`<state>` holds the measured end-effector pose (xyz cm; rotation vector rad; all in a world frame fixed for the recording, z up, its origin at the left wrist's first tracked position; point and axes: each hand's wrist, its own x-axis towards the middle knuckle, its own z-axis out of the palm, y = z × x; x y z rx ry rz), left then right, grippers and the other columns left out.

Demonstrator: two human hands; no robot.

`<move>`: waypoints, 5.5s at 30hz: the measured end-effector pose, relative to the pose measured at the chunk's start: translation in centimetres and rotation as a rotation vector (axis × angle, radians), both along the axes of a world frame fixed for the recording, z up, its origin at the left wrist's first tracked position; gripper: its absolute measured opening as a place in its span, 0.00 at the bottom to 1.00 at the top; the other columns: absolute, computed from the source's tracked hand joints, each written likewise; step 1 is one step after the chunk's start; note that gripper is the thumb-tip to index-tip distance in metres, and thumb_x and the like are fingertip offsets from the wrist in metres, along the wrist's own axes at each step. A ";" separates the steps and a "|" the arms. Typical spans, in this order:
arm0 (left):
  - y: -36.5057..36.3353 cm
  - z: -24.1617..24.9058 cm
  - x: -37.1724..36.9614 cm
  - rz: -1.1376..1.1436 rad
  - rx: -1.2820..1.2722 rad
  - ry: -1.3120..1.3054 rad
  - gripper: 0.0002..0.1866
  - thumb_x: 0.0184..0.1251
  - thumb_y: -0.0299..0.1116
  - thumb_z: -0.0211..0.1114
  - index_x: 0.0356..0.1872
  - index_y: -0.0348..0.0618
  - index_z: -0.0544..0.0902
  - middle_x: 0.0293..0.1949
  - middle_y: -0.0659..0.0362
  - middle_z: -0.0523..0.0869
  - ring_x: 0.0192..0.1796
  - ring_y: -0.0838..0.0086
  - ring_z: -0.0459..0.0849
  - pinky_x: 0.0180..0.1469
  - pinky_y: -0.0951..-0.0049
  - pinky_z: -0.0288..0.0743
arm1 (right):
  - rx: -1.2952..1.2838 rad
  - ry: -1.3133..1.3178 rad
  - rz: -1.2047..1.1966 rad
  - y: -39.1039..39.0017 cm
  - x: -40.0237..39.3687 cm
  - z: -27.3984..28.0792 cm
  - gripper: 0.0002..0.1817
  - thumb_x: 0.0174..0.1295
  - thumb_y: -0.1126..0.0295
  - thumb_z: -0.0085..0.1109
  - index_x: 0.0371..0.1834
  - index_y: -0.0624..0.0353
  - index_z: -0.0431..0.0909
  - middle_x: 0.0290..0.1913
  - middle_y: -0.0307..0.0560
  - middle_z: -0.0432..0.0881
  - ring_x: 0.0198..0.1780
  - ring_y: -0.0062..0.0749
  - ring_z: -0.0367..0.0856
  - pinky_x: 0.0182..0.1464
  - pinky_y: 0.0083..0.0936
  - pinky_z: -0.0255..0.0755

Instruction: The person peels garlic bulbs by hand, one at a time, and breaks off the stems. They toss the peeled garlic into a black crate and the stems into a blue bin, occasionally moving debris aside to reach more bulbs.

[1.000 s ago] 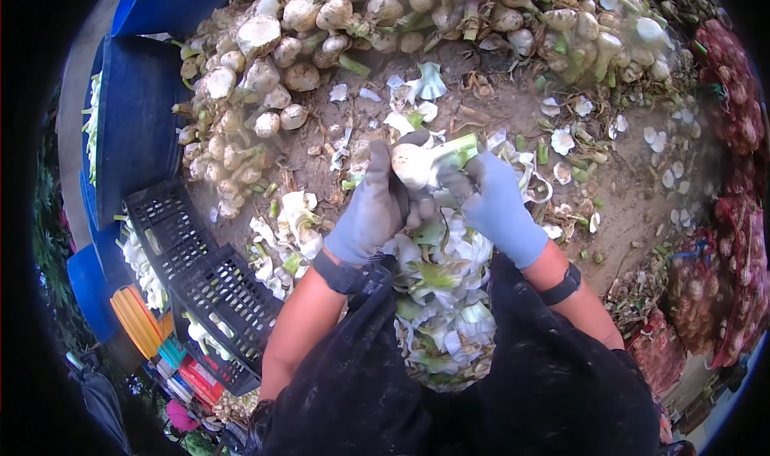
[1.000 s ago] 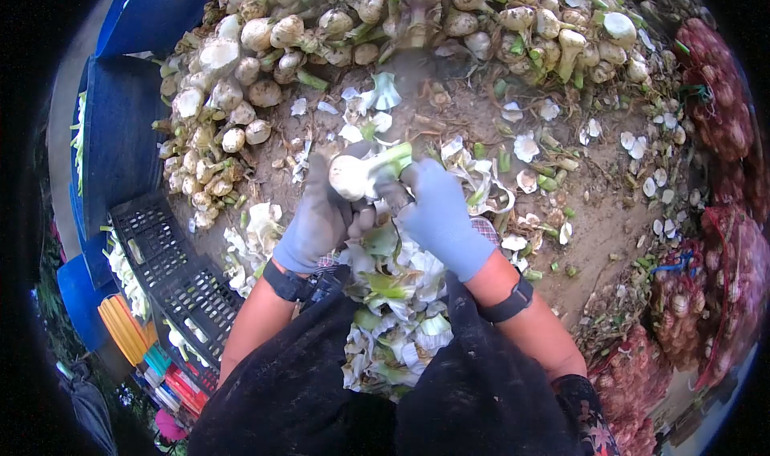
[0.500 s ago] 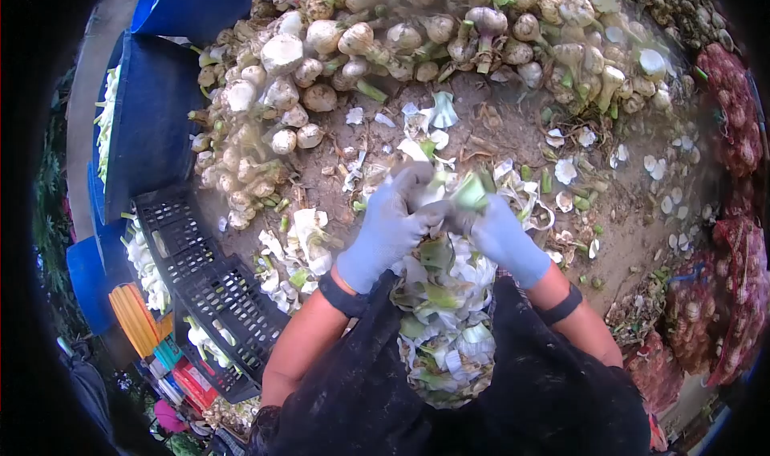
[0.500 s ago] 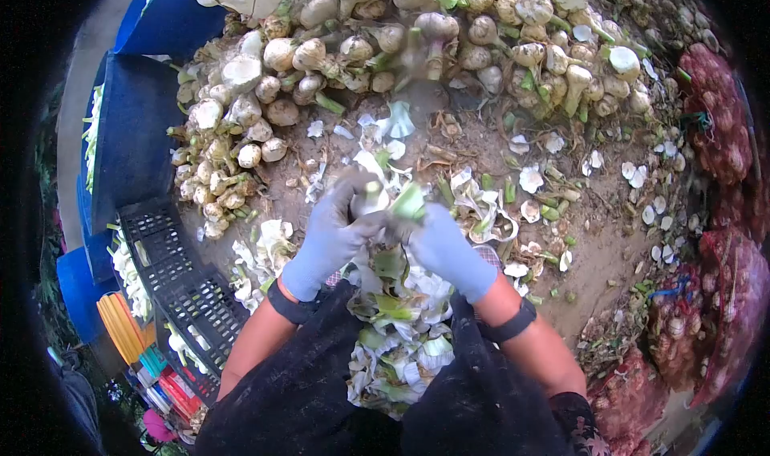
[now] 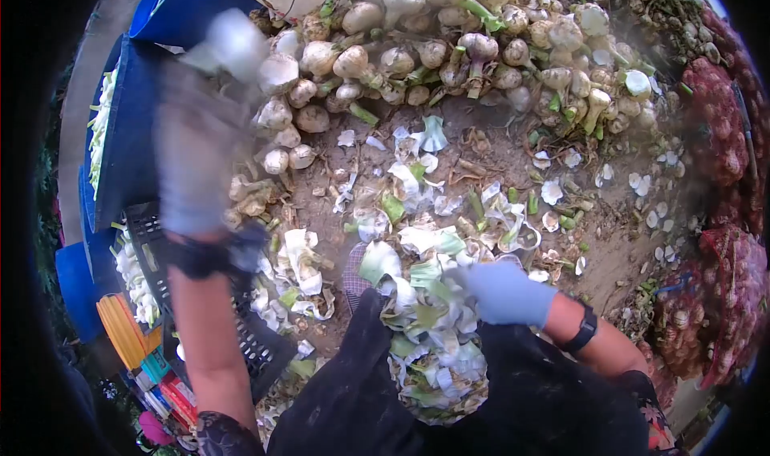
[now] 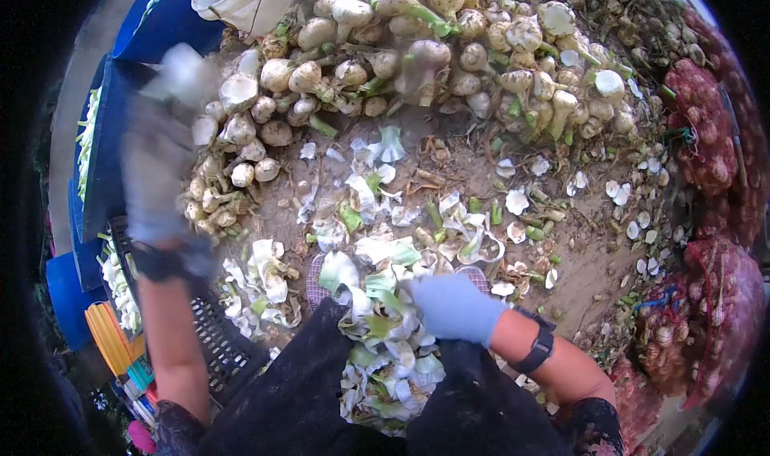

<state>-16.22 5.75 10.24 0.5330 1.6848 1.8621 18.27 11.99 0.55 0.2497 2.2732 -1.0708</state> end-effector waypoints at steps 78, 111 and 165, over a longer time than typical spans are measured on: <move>-7.6 -11.1 14.9 -0.367 -0.179 -0.493 0.34 0.43 0.15 0.68 0.58 0.41 0.72 0.51 0.60 0.77 0.54 0.73 0.78 0.56 0.72 0.75 | -0.980 0.070 -1.014 0.9 -5.3 0.0 0.20 0.60 0.70 0.62 0.52 0.67 0.73 0.44 0.45 0.81 0.45 0.22 0.74 0.51 0.24 0.69; -7.4 -12.2 16.5 -0.466 -0.334 -0.198 0.43 0.53 0.39 0.73 0.69 0.45 0.59 0.51 0.56 0.77 0.43 0.71 0.82 0.45 0.72 0.78 | -0.746 0.130 -0.986 -0.3 -5.5 -2.1 0.25 0.66 0.48 0.53 0.34 0.64 0.80 0.17 0.38 0.76 0.18 0.19 0.71 0.22 0.18 0.66; -6.5 -9.6 16.7 -0.544 -0.418 -0.298 0.38 0.47 0.29 0.74 0.62 0.36 0.68 0.56 0.55 0.76 0.56 0.74 0.75 0.59 0.74 0.68 | 0.311 0.534 -0.320 0.1 -4.3 -0.5 0.09 0.50 0.74 0.57 0.36 0.56 0.74 0.24 0.49 0.77 0.30 0.46 0.81 0.31 0.39 0.73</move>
